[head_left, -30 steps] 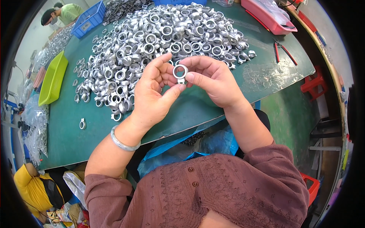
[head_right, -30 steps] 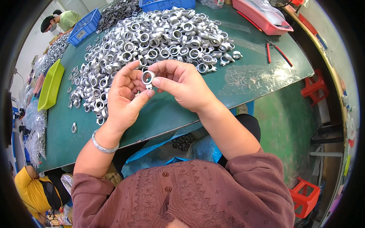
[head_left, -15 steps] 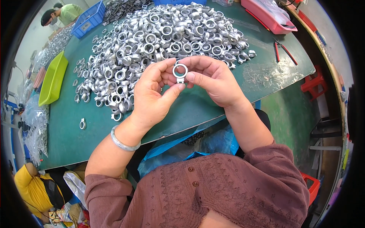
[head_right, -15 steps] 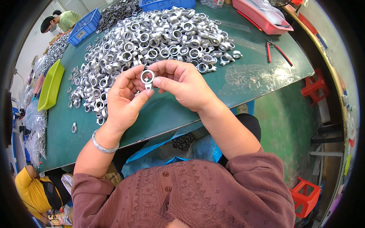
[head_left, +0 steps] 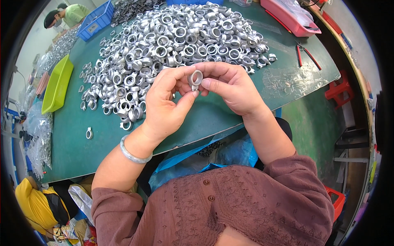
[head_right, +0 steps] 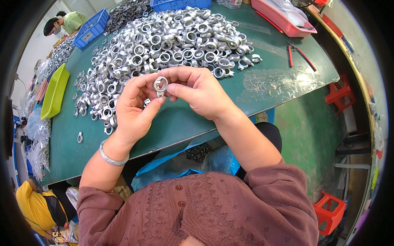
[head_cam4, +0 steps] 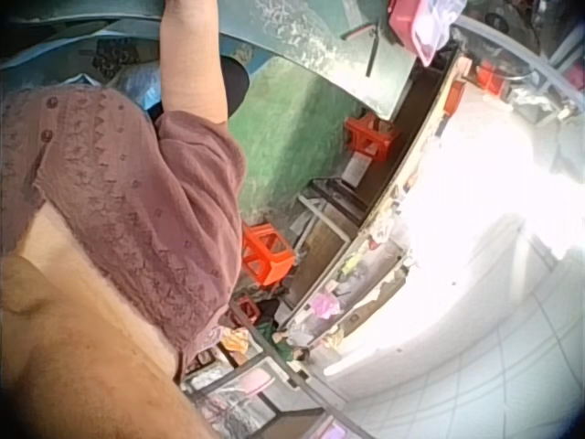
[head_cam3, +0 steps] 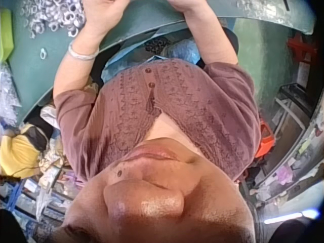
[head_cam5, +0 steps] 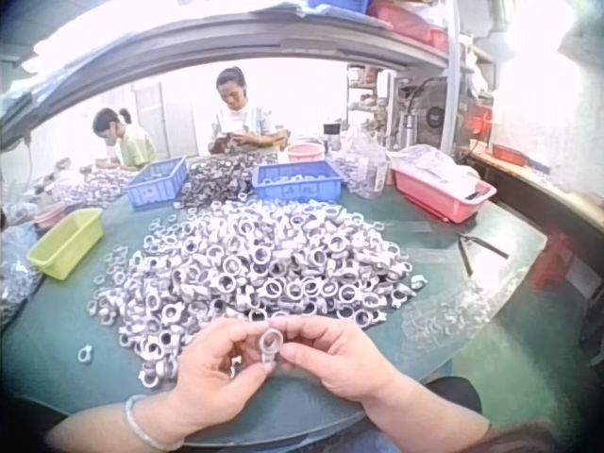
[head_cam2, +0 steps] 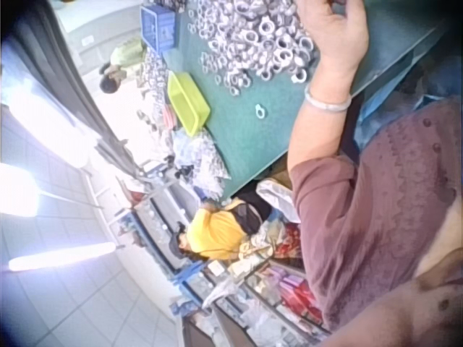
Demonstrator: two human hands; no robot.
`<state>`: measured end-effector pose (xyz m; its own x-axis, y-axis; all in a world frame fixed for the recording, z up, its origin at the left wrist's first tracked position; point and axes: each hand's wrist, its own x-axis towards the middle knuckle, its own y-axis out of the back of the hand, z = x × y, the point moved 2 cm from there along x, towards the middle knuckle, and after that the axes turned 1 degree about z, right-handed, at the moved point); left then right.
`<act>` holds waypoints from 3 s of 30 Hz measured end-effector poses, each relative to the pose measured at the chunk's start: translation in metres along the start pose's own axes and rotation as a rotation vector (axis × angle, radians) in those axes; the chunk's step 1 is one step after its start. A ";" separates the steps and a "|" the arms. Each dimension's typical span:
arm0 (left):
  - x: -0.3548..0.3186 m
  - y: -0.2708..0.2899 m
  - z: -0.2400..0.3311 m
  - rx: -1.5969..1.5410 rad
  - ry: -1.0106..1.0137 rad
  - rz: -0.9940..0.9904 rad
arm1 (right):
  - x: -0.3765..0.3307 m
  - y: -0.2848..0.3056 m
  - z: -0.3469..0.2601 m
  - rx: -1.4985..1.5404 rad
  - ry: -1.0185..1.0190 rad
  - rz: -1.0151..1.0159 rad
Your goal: The person picks up metal ring-like components from a pile, rotates them by hand to check for defects, and uses pliers to press a smaller pin or attachment into the side of the ring.
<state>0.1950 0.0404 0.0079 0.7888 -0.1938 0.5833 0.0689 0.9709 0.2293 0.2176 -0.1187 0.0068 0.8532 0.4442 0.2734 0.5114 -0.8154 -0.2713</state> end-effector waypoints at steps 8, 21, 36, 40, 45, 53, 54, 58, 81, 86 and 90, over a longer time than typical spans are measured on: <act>-0.001 -0.002 0.001 -0.164 0.078 -0.072 | 0.001 0.003 0.003 0.015 0.031 0.035; 0.000 -0.001 -0.003 -0.267 0.237 0.006 | 0.000 0.001 0.001 -0.058 0.037 0.068; 0.001 -0.001 -0.008 -0.395 0.342 -0.003 | 0.000 0.002 0.001 -0.084 0.030 0.095; 0.001 -0.001 -0.008 -0.409 0.374 0.006 | 0.000 0.001 0.000 -0.076 0.026 0.099; 0.000 0.000 -0.009 -0.420 0.386 0.000 | 0.001 0.002 0.001 -0.096 0.016 0.095; -0.001 0.000 -0.007 -0.361 0.333 -0.003 | 0.000 0.000 -0.001 -0.097 -0.011 0.120; -0.001 -0.001 -0.006 -0.355 0.318 -0.001 | -0.001 -0.001 -0.001 -0.089 -0.010 0.132; -0.001 -0.001 -0.006 -0.296 0.255 -0.011 | -0.001 -0.002 0.001 -0.160 0.044 0.124; -0.001 0.000 -0.004 -0.392 0.383 0.012 | 0.001 0.004 0.001 -0.021 -0.123 0.108; 0.002 0.005 -0.010 -0.383 0.368 0.067 | 0.000 0.004 -0.001 -0.039 -0.165 0.100; 0.005 0.010 -0.011 -0.377 0.393 0.108 | -0.003 0.001 0.000 -0.024 -0.258 -0.026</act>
<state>0.2067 0.0501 0.0046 0.9670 -0.0937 0.2370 0.1323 0.9794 -0.1526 0.2158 -0.1205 0.0063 0.8393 0.5426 0.0348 0.5336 -0.8097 -0.2441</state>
